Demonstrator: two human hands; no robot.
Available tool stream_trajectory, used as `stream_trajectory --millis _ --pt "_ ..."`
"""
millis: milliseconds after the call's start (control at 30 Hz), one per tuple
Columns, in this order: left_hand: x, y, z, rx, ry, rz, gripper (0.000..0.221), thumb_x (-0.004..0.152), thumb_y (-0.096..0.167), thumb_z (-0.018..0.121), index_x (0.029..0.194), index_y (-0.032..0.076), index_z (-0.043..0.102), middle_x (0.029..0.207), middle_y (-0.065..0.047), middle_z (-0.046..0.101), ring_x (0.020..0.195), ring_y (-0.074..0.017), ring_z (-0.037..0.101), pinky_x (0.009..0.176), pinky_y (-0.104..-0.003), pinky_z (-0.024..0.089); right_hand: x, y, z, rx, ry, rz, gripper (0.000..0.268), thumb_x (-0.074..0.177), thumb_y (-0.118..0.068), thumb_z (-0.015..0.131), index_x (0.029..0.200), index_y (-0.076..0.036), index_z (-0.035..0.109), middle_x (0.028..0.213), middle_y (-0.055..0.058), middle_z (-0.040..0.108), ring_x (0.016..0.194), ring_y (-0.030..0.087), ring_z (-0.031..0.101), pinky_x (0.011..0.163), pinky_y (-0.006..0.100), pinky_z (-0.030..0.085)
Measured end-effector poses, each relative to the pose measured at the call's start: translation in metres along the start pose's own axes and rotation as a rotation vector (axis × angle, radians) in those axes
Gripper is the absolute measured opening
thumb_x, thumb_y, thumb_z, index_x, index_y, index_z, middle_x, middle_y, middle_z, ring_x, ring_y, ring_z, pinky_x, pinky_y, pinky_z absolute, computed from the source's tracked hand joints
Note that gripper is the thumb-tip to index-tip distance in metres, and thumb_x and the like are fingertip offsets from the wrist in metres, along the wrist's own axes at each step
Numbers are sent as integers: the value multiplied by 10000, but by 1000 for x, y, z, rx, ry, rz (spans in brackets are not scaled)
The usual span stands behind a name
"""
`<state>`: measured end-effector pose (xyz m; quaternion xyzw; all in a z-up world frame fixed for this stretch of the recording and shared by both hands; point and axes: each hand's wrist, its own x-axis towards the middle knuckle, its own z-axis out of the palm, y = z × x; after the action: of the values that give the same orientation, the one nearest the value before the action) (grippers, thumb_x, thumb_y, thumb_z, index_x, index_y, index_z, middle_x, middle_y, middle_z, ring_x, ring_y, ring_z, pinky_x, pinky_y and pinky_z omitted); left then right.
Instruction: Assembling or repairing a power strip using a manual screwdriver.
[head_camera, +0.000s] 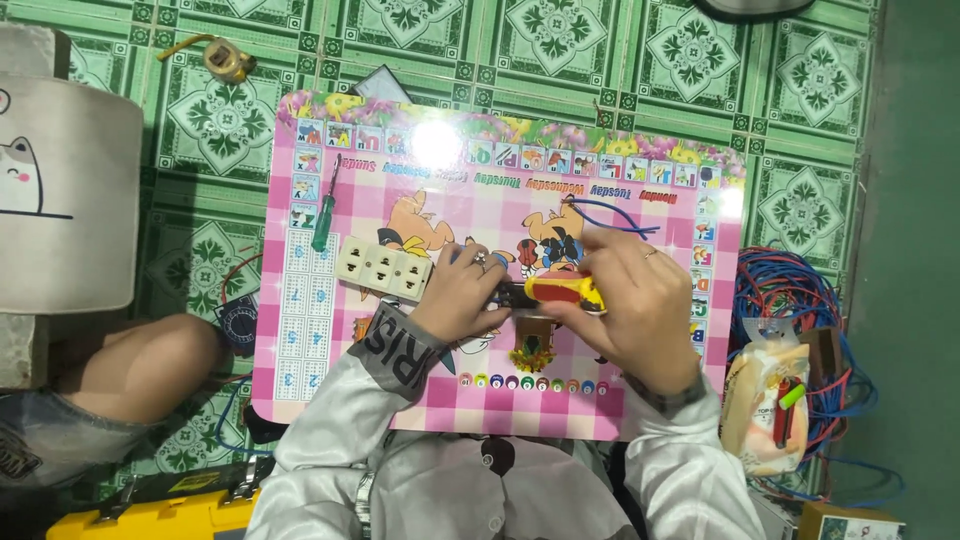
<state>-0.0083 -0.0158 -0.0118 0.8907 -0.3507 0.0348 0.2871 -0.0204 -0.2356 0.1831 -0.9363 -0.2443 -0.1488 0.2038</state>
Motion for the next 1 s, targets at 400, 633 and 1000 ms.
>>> stream_trajectory --millis 400,633,1000 --pt "3 -1 -4 -43 30 29 385 716 387 812 968 143 655 899 -60 649 1096 -278 570 936 -492 389 -9 7 25 159 -43 -83 306 1017 -460 542 1018 -188 682 1016 15 697 732 209 721 588 352 569" --pt "4 2 -12 -55 21 33 366 736 361 803 969 118 659 902 -79 643 1093 -293 571 935 -486 392 11 -7 -19 496 -282 -127 265 921 -113 556 1178 -66 514 1200 224 661 933 405 750 692 453 625" --pt "2 -1 -4 -36 41 39 384 726 390 804 964 129 655 935 -70 642 1118 -286 556 950 -485 393 13 -3 -8 233 -36 -202 424 767 -368 916 1023 -88 725 755 107 696 554 254 670 526 340 537"
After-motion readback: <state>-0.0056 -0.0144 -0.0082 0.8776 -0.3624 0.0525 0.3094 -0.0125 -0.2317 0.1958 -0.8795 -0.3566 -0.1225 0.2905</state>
